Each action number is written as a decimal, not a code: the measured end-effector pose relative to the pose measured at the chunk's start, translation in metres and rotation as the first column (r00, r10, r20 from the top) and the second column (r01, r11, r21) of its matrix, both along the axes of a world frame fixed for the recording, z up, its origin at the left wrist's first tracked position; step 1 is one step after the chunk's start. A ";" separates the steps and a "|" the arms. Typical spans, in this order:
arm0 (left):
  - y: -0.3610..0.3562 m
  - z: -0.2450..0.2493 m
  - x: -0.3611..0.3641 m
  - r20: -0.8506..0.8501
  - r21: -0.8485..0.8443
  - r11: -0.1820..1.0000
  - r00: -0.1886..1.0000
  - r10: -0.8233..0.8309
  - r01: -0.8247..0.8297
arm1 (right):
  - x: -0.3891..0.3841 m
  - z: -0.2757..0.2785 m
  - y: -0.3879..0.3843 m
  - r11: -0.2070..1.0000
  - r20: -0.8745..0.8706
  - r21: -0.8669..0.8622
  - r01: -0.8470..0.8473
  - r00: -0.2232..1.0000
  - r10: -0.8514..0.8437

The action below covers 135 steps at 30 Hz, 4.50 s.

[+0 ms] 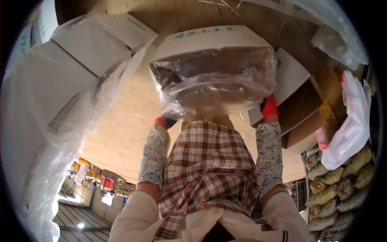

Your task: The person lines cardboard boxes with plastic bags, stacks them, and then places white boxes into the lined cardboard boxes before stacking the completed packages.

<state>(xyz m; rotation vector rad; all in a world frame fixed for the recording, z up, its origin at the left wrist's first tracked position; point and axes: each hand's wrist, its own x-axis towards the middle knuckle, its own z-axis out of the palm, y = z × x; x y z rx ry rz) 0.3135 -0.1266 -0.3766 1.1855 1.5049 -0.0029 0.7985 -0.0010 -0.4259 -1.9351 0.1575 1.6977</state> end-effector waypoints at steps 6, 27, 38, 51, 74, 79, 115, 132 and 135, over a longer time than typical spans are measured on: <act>-0.004 -0.060 -0.001 0.388 -0.372 0.430 0.283 0.877 -0.823 | -0.031 -0.009 0.037 0.989 0.132 0.120 -0.091 0.988 0.074; 0.113 0.114 0.135 0.068 0.364 0.873 0.944 0.324 -0.325 | -0.006 0.096 0.014 0.904 0.694 0.070 -0.421 0.672 0.259; 0.103 -0.015 0.167 -0.219 0.438 0.880 0.971 -0.094 0.184 | -0.058 0.482 0.023 0.029 0.565 -0.261 -0.965 -0.128 0.815; 0.087 -0.005 0.170 -0.242 0.318 0.866 0.916 -0.319 0.385 | -0.116 0.269 0.029 0.286 0.657 0.066 -0.956 0.257 0.709; 0.151 0.156 0.088 -0.175 0.372 0.759 0.762 0.623 -0.535 | -0.192 0.231 0.440 0.412 0.995 0.034 -0.911 -0.007 -0.098; 0.156 0.163 0.078 -0.143 0.205 0.803 0.795 0.590 -0.559 | -0.113 0.219 0.464 -0.051 0.977 -0.043 -0.998 -0.032 -0.212; 0.216 0.406 0.087 0.534 -0.176 0.534 0.376 0.758 -0.827 | -0.217 0.465 0.140 0.705 0.139 0.555 -0.442 0.885 0.445; 0.170 0.389 0.105 0.558 -0.397 0.549 0.281 0.781 -0.736 | -0.187 0.459 0.088 0.842 -0.304 0.521 0.141 0.952 0.029; 0.169 0.391 0.102 0.391 -0.764 0.184 -0.216 0.895 -0.619 | -0.165 0.440 0.073 0.874 -0.341 0.373 0.313 0.922 -0.184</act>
